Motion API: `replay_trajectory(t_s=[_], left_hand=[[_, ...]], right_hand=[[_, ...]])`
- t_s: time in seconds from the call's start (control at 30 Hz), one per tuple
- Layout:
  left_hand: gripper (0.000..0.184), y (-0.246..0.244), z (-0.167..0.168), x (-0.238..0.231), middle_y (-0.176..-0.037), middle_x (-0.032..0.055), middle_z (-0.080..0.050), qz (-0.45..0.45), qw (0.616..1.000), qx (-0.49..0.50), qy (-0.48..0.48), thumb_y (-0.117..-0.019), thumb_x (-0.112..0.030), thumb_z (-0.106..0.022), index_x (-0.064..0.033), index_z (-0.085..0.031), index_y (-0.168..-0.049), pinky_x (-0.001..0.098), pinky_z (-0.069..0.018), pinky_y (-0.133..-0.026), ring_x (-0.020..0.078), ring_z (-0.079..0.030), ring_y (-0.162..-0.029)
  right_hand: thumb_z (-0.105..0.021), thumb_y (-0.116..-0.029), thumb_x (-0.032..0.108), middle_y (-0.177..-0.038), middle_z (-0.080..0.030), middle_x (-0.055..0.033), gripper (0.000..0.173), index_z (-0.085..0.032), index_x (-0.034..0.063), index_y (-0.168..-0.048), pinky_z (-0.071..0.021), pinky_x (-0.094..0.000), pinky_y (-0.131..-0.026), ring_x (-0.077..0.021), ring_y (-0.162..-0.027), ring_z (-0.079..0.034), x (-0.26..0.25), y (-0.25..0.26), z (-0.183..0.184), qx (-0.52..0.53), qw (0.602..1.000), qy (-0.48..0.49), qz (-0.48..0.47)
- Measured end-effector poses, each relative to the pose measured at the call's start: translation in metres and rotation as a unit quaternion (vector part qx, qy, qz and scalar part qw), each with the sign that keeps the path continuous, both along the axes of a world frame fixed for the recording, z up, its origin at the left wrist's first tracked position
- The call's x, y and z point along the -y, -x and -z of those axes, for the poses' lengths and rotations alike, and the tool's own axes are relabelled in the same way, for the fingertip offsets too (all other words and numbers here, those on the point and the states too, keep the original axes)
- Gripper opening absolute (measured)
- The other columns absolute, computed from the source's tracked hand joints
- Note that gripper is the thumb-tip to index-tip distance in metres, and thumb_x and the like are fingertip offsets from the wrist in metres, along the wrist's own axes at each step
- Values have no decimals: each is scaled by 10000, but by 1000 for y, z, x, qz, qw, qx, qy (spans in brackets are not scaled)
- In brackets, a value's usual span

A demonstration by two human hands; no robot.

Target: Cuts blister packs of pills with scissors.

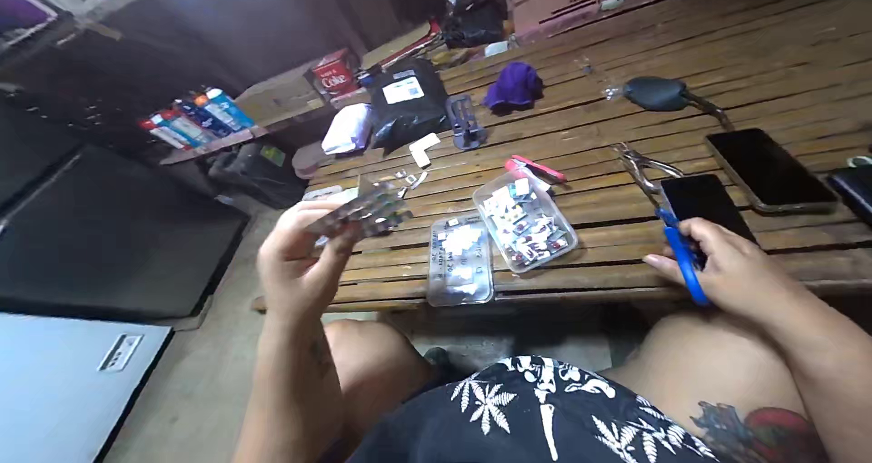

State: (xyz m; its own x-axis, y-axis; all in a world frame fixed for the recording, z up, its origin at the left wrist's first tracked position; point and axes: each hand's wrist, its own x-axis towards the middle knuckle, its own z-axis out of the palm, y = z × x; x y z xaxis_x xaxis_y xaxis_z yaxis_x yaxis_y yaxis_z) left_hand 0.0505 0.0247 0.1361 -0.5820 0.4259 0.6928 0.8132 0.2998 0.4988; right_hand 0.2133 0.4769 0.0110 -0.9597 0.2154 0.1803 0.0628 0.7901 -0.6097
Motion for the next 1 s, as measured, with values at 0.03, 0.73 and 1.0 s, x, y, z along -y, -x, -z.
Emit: replay_trajectory(t_s=[0.03,0.73,1.0], left_hand=[[119,-2,1,0,-1126,-156,-661,-9,1000,1,3,-995,-315,-656,-210,-689,-1042,211,-537,-937,-24,-623,-1069],[202,14,101,-51,-1049,62,-730,109,783,532,-303,-1062,-152,-503,-121,-619,-1225,304,-627,-735,143,-726,-839],[228,21,116,-42,-1085,146,-705,174,606,651,-423,-1072,-194,-442,-150,-483,-1291,364,-644,-690,245,-745,-862]], right_hand=[[-665,-901,533,-1019,-668,-260,653,-618,-62,-1166,-479,-666,-869,-443,-938,-654,-1,1,3,-32,999,-16,-4],[-717,-907,391,-883,-621,54,387,-630,68,-1101,-493,-146,-681,34,-768,-579,170,19,-3,150,903,346,-204],[-717,-904,427,-869,-625,95,397,-627,80,-1072,-504,-139,-732,63,-802,-586,193,31,21,145,889,382,-209]])
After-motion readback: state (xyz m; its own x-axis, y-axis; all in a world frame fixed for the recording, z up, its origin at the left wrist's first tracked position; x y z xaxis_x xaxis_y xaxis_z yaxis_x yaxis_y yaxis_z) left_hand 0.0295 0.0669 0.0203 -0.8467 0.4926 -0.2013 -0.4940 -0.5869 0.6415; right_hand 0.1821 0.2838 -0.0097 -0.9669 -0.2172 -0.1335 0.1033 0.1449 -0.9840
